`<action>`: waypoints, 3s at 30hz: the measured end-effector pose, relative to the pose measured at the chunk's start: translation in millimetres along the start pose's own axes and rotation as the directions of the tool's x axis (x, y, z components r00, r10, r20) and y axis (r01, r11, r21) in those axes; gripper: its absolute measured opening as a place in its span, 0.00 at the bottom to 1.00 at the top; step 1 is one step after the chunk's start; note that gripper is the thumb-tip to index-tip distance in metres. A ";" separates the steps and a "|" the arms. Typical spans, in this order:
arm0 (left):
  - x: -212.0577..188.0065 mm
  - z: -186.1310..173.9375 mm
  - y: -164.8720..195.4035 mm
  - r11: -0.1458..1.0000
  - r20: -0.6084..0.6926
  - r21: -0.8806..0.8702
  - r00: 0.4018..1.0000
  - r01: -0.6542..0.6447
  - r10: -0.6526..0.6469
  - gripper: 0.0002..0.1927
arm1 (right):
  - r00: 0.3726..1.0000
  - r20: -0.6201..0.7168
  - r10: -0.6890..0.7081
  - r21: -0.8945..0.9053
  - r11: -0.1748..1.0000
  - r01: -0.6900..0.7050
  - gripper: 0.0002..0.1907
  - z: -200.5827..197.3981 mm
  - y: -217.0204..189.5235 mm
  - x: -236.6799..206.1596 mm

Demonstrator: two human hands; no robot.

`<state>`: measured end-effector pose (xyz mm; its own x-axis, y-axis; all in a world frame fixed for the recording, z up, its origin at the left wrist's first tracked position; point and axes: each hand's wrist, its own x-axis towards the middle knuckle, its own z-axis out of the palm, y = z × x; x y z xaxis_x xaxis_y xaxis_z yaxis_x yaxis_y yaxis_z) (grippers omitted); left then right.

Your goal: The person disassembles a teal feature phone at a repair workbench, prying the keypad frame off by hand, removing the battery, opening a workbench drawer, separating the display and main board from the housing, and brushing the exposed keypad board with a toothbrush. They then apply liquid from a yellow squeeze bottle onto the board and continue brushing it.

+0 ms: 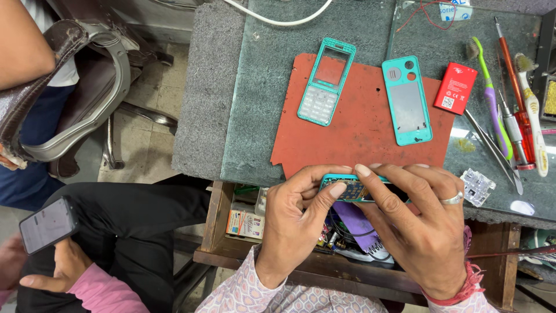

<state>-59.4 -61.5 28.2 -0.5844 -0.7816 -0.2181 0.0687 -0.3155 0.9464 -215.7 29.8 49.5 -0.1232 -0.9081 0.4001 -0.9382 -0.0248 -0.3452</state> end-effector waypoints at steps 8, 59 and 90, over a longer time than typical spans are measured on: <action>-2.8 -5.2 -9.6 0.995 0.047 -0.066 0.996 -0.076 0.079 0.11 | 1.000 0.001 -0.014 0.005 1.000 0.014 0.29 0.1 0.2 -4.2; -9.8 -1.9 10.9 0.974 0.007 0.184 0.991 -0.133 0.134 0.07 | 0.971 0.112 0.210 0.336 0.912 -0.236 0.07 -5.2 -12.0 7.6; -15.8 10.7 3.8 0.897 -0.060 0.357 0.952 -0.261 0.300 0.10 | 0.943 0.139 0.301 0.430 0.840 -0.332 0.06 -7.2 -9.0 14.5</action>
<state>-58.6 -44.6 37.8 -0.4875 -0.8709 0.0625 -0.0748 0.1130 0.9908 -211.3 19.8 64.5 -0.3538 -0.9224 0.1552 -0.6081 0.1008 -0.7874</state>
